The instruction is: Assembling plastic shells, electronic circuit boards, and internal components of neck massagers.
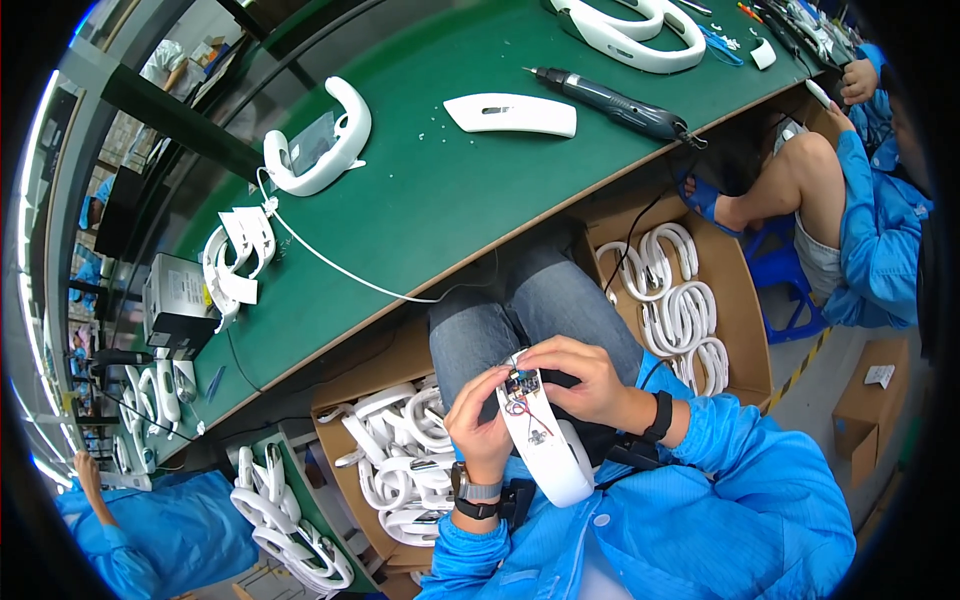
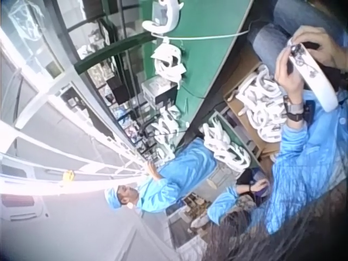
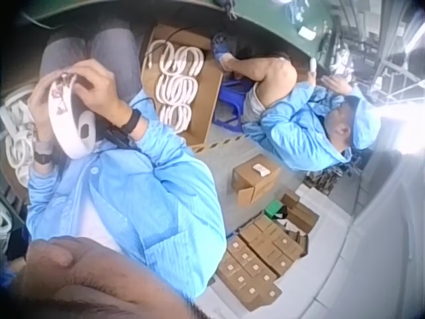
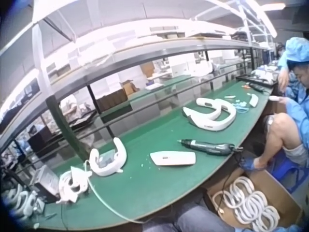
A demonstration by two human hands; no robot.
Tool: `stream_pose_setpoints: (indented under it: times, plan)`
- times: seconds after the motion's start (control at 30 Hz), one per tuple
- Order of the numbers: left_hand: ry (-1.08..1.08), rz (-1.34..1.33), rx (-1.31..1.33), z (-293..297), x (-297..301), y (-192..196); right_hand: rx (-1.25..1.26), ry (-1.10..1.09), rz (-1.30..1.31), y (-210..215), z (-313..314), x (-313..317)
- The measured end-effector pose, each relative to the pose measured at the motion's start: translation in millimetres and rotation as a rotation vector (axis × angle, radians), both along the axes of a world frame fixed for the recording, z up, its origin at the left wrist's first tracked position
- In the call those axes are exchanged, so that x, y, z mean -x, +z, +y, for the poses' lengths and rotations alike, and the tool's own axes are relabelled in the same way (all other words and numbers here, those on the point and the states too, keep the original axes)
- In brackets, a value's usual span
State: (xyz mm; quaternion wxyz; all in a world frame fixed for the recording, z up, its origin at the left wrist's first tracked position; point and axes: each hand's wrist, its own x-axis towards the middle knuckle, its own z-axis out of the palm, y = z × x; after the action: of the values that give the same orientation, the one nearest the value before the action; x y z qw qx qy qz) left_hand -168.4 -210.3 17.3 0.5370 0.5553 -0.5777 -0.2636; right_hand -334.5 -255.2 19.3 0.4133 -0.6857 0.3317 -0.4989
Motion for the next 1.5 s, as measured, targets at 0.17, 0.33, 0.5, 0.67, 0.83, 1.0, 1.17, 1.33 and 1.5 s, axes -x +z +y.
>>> stream_pose_setpoints:
  times: [0.17, 0.33, 0.5, 0.67, 0.83, 1.0, 1.17, 1.33, 1.5]
  plan:
    - [-0.012, -0.046, 0.024, -0.4, -1.3, 3.4, 0.01, 0.022, 0.011, -1.1, 0.0, -0.2]
    - [-0.034, -0.024, 0.003, -1.1, -1.7, 3.6, 0.04, 0.029, 0.03, -3.5, -2.0, 1.2]
    - [-0.036, -0.025, 0.001, -1.2, -4.0, 1.5, 0.022, 0.041, 0.039, -2.9, -3.0, 0.1]
    - [-0.038, -0.037, -0.01, -3.5, -4.0, 2.0, 0.004, 0.037, 0.057, -5.1, -3.8, 0.5]
    - [-0.019, -0.016, -0.007, -6.6, -4.6, 3.8, 0.014, 0.046, 0.055, 2.7, -7.3, -0.4]
    - [0.027, -0.041, 0.065, -12.5, -6.5, 1.9, 0.019, -0.068, 0.146, 20.2, -3.2, 6.7]
    - [-0.032, -0.26, 0.343, -24.8, -7.8, 32.7, -0.477, 0.481, -0.095, 37.4, 26.8, 44.6]
    - [-0.006, -0.43, 0.501, -37.1, -6.3, 69.3, -0.597, 0.641, -0.026, 95.6, 19.5, 31.2]
    - [-0.007, 0.064, 0.215, -25.4, -5.9, 54.6, -0.468, 0.558, -0.017, 68.8, -30.7, 15.5]
